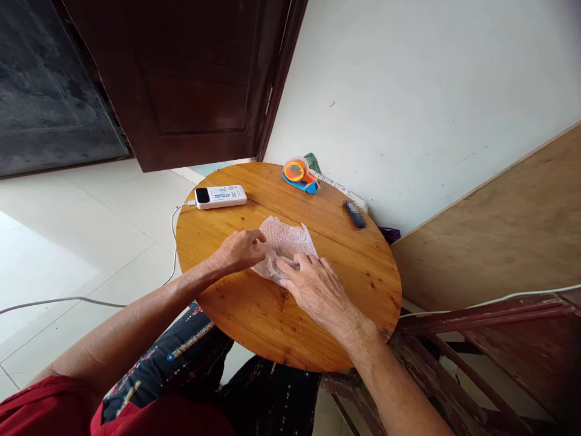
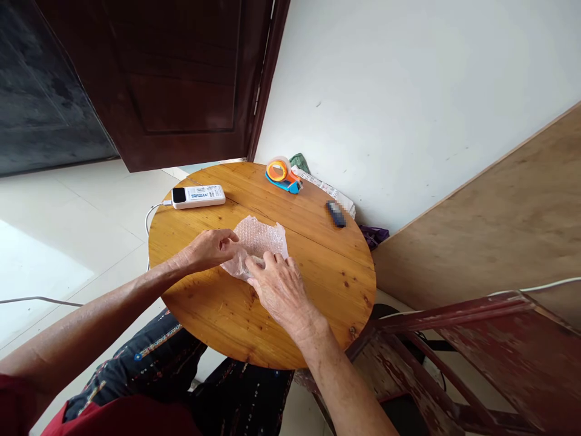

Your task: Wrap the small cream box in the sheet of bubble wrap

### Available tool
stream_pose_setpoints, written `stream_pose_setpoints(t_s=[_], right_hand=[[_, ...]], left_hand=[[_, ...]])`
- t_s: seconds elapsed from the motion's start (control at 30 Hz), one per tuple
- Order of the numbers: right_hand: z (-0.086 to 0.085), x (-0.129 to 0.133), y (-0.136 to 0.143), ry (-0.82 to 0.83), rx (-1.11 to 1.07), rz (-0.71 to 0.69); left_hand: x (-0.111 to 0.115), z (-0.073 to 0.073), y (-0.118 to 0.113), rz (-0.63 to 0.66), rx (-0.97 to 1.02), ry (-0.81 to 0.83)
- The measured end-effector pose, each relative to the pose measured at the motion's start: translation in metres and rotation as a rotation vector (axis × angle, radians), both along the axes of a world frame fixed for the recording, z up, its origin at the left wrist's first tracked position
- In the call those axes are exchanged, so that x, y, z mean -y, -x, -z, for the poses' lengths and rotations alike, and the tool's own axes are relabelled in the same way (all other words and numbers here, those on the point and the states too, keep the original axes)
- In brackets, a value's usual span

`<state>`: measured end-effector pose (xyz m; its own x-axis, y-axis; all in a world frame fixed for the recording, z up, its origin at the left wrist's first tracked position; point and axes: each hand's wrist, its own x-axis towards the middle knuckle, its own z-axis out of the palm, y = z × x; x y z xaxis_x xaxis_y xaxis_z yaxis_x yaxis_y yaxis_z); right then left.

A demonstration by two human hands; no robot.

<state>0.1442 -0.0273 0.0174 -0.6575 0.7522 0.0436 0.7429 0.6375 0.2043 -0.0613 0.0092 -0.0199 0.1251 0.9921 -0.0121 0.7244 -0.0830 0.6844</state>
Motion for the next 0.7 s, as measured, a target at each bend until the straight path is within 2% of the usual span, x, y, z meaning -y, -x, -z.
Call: stream_pose_setpoints(t_s=[0.2, 0.37, 0.53, 0.6, 0.7], right_hand=[[-0.003, 0.000, 0.003, 0.009, 0.049, 0.015], [-0.007, 0.000, 0.006, 0.031, 0.069, 0.019], [-0.009, -0.001, 0.009, 0.022, 0.113, 0.010], [-0.009, -0.001, 0.010, 0.015, 0.132, -0.001], [-0.010, -0.004, 0.012, 0.003, 0.163, -0.029]], left_hand=[[0.001, -0.004, 0.007, 0.079, 0.092, 0.090], [0.002, 0.000, 0.009, 0.012, -0.033, 0.079], [0.007, -0.003, 0.012, -0.041, -0.200, 0.050], [0.005, -0.004, 0.014, -0.063, -0.192, 0.084], [-0.001, -0.001, 0.014, -0.105, -0.070, 0.174]])
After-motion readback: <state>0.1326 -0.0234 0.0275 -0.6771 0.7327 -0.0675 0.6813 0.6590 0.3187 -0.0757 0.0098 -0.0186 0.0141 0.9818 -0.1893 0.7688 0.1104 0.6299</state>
